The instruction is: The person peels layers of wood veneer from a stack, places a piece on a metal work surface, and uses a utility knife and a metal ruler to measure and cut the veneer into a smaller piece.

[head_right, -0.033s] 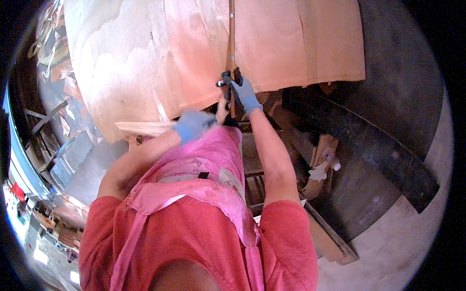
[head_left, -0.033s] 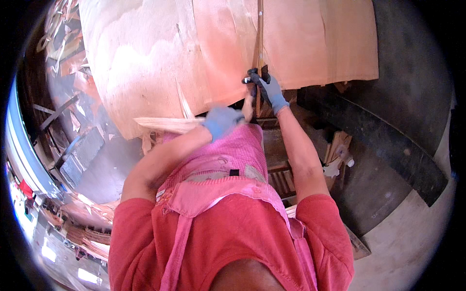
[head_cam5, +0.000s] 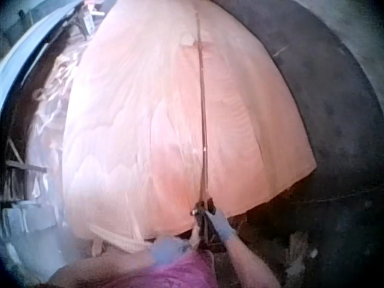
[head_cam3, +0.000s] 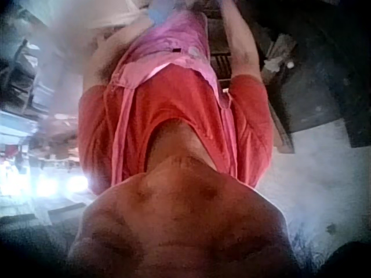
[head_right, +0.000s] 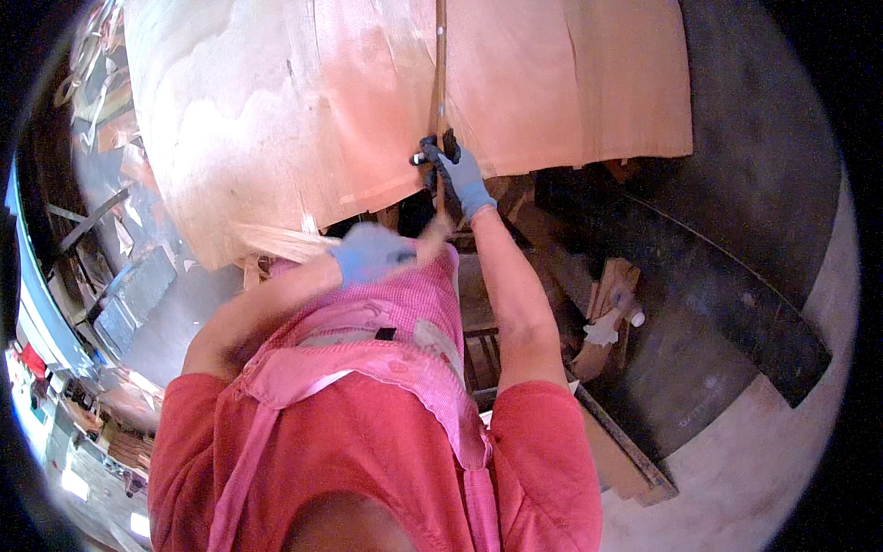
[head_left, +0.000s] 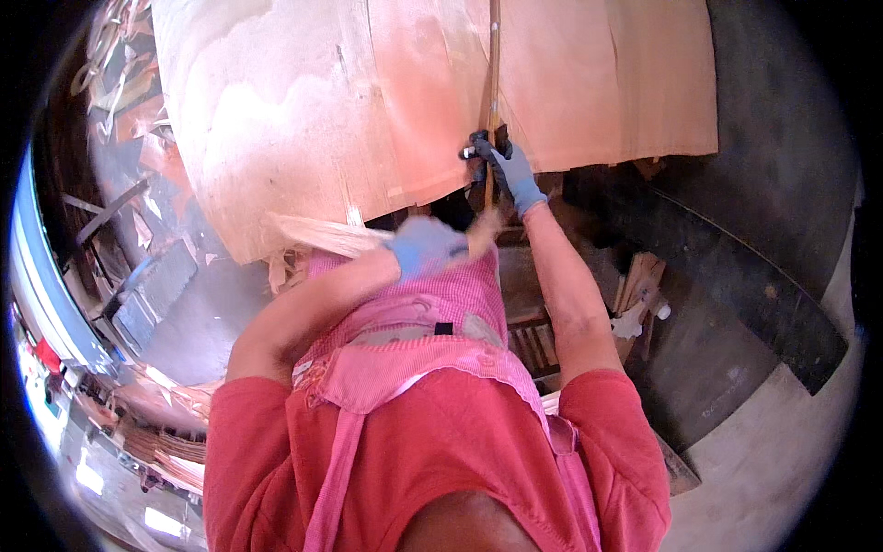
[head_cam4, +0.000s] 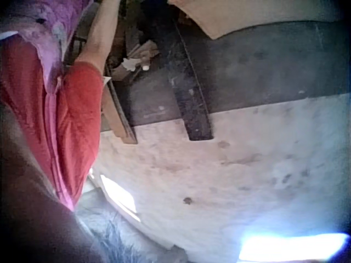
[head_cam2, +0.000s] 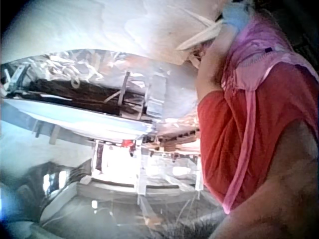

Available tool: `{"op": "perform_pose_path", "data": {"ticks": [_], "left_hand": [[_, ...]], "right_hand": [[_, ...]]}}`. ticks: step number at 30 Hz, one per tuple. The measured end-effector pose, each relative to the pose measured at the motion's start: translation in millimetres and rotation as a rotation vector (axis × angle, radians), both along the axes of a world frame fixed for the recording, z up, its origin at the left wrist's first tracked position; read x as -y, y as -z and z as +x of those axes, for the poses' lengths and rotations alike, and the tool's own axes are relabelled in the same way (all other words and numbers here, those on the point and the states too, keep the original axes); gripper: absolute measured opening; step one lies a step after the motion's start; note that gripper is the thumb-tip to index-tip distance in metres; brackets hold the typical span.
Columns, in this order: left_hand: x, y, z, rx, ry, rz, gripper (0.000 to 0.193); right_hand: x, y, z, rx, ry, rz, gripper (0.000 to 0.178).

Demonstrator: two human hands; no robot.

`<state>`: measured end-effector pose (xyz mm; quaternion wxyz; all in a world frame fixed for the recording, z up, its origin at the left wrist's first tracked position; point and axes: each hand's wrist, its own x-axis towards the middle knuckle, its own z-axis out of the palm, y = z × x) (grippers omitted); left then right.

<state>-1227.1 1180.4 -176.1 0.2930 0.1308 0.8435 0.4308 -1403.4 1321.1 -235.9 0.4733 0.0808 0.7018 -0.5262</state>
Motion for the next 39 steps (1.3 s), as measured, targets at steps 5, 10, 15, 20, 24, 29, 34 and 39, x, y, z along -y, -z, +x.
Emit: {"op": "perform_pose_path", "data": {"ticks": [5,10,15,20,24,29,34,39], "left_hand": [[30,-1,61,0.082,-0.22,-0.048,0.022],[112,-41,159,0.151,-0.694,-0.266,0.017],[135,-12,325,0.468,-0.882,-0.556,0.016],[61,28,434,0.722,-1.44,-0.543,0.023],[10,-6,412,0.938,-1.499,-0.412,0.025],[-64,-14,424,0.872,-1.701,-0.396,0.024],[-112,8,438,0.868,-1.967,-0.334,0.024],[-184,8,454,0.501,-2.421,-0.164,0.025]], "right_hand": [[-4,-12,-4,0.074,0.038,-0.042,0.032],[-36,-42,-21,-0.291,0.015,0.148,0.04],[-9,-108,-31,-0.266,0.275,0.068,0.032],[47,-124,-13,-0.436,0.089,0.081,0.044],[103,-120,-29,-0.396,0.001,0.028,0.045],[158,-122,-37,-0.436,-0.156,-0.033,0.05],[194,-135,-3,-0.458,-0.309,-0.096,0.049],[212,-224,96,-0.358,-0.43,-0.23,0.048]]}}
